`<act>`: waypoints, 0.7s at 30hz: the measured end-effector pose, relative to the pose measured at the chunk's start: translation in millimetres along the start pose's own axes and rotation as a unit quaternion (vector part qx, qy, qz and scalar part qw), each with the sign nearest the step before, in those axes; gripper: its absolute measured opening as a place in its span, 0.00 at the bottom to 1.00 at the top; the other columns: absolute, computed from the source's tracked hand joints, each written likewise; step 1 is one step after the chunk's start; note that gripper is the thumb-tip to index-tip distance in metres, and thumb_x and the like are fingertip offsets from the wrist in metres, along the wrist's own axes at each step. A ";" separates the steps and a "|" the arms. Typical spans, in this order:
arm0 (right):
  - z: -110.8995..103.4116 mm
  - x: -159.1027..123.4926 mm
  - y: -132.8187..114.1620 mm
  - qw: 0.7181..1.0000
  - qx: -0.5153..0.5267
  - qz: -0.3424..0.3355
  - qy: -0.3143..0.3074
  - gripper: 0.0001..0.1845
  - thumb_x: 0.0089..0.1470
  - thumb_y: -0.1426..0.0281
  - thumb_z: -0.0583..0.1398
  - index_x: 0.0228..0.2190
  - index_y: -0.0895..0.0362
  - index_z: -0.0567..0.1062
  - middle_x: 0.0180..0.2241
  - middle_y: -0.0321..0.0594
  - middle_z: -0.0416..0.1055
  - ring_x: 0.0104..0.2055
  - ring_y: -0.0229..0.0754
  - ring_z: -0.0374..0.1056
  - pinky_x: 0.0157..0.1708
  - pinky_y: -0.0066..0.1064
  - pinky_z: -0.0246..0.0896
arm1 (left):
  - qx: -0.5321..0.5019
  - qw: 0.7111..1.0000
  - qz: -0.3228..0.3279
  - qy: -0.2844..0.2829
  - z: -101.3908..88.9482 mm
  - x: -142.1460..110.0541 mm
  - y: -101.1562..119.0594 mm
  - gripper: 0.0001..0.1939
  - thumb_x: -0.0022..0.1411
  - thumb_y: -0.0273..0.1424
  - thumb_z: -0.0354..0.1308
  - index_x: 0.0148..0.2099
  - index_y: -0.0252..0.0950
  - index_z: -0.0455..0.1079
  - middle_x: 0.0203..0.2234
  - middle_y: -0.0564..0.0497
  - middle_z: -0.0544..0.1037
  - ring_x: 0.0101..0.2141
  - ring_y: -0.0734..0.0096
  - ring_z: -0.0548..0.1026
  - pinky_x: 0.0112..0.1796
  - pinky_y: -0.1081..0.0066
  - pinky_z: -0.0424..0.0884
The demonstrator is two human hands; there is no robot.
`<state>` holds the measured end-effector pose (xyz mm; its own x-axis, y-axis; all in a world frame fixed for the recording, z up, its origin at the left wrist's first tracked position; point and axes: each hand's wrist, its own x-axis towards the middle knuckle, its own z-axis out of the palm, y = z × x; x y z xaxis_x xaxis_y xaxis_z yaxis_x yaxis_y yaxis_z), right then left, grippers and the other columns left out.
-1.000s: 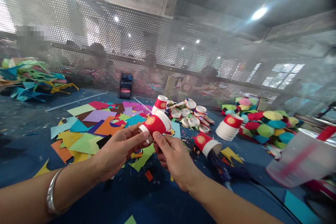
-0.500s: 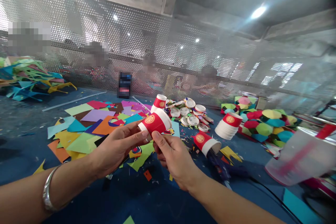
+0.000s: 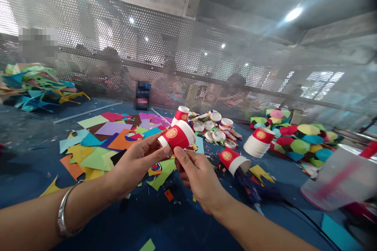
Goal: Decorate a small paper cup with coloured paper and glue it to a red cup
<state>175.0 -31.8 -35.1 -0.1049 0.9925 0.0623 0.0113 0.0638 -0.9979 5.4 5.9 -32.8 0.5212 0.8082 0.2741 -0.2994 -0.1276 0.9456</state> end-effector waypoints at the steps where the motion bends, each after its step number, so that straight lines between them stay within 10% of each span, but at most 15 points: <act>1: 0.5 -0.4 -0.4 1.000 0.000 -0.001 0.000 0.30 0.58 0.45 0.61 0.21 0.54 0.60 0.17 0.24 0.46 0.17 0.29 0.40 0.16 0.26 0.33 | 0.012 1.000 0.004 0.005 0.5 -0.3 0.9 0.22 0.68 0.37 0.61 0.62 0.42 0.69 0.51 0.45 0.79 0.48 0.61 0.76 0.51 0.62 0.68; 21: 5.5 0.8 -1.3 0.999 0.019 0.019 0.027 0.30 0.56 0.44 0.62 0.21 0.54 0.60 0.18 0.24 0.44 0.18 0.29 0.39 0.17 0.26 0.32 | -0.038 0.998 -0.012 0.039 5.2 0.0 -6.6 0.24 0.66 0.39 0.63 0.62 0.39 0.70 0.49 0.43 0.79 0.48 0.58 0.76 0.55 0.57 0.66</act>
<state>169.5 -31.7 -33.8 -0.0512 0.9984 0.0234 -0.0233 0.0222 -0.9995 11.5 3.7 -38.1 0.4671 0.8528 0.2336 -0.3482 -0.0655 0.9351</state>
